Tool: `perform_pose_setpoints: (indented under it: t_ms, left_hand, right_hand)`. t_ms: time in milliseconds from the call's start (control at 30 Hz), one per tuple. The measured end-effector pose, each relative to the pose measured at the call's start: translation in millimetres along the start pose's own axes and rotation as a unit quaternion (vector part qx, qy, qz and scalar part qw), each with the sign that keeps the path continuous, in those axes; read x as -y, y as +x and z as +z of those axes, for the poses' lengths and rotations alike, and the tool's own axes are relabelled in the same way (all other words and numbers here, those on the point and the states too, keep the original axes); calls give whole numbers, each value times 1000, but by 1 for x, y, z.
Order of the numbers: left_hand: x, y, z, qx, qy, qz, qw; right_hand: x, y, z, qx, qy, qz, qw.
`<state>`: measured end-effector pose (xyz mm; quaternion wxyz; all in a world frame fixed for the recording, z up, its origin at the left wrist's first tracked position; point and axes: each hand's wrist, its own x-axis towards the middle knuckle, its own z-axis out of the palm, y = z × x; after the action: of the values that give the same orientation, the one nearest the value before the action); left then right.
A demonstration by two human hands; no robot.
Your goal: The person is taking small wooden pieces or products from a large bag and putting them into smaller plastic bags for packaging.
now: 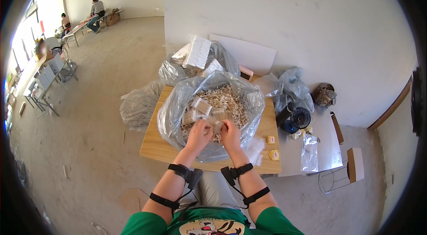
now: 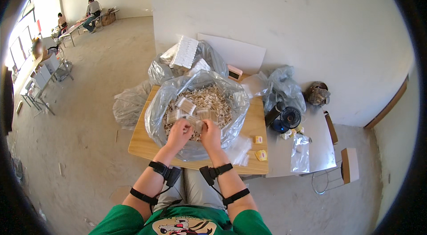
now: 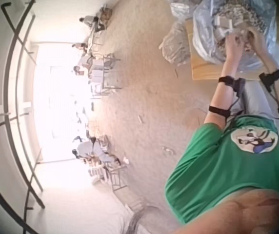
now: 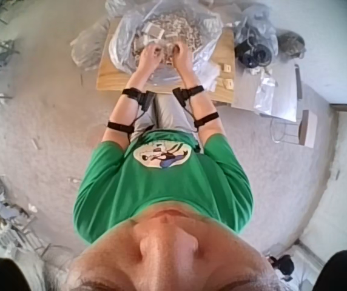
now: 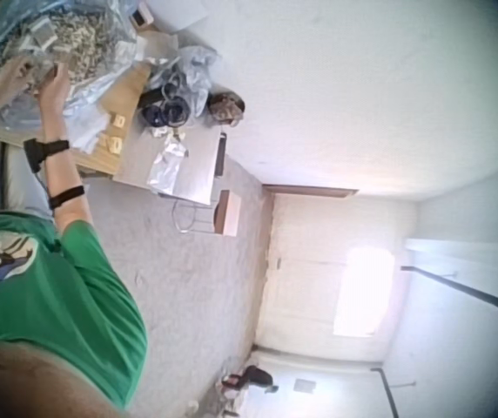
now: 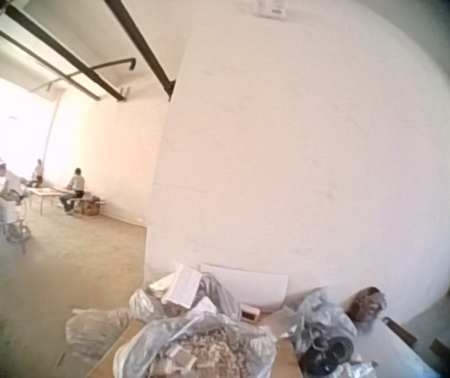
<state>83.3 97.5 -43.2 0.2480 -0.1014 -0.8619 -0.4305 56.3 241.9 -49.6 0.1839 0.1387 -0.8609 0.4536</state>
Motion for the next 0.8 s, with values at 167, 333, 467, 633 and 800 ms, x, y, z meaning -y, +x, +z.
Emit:
perform_pose_setpoints:
  t_ms: [167,333,467,633,800]
  left_hand:
    - [20,-2,-1,-122,-100,-150,976]
    - [6,4,-10,-22,-377,-297,877]
    - [13,3,-12,7,-142,-205,968]
    - [2,11,-8,27,-98,-149,984]
    - [1,15,-6,15,-158,-224,961]
  right_hand:
    - [-5,4,10,-23,415,215,884]
    - [-24,5,9,10,239,188,953]
    - [-5,9,9,10,256,96,962]
    - [3,18,8,75,187,98,975]
    - [6,20,11,50,176,106,977]
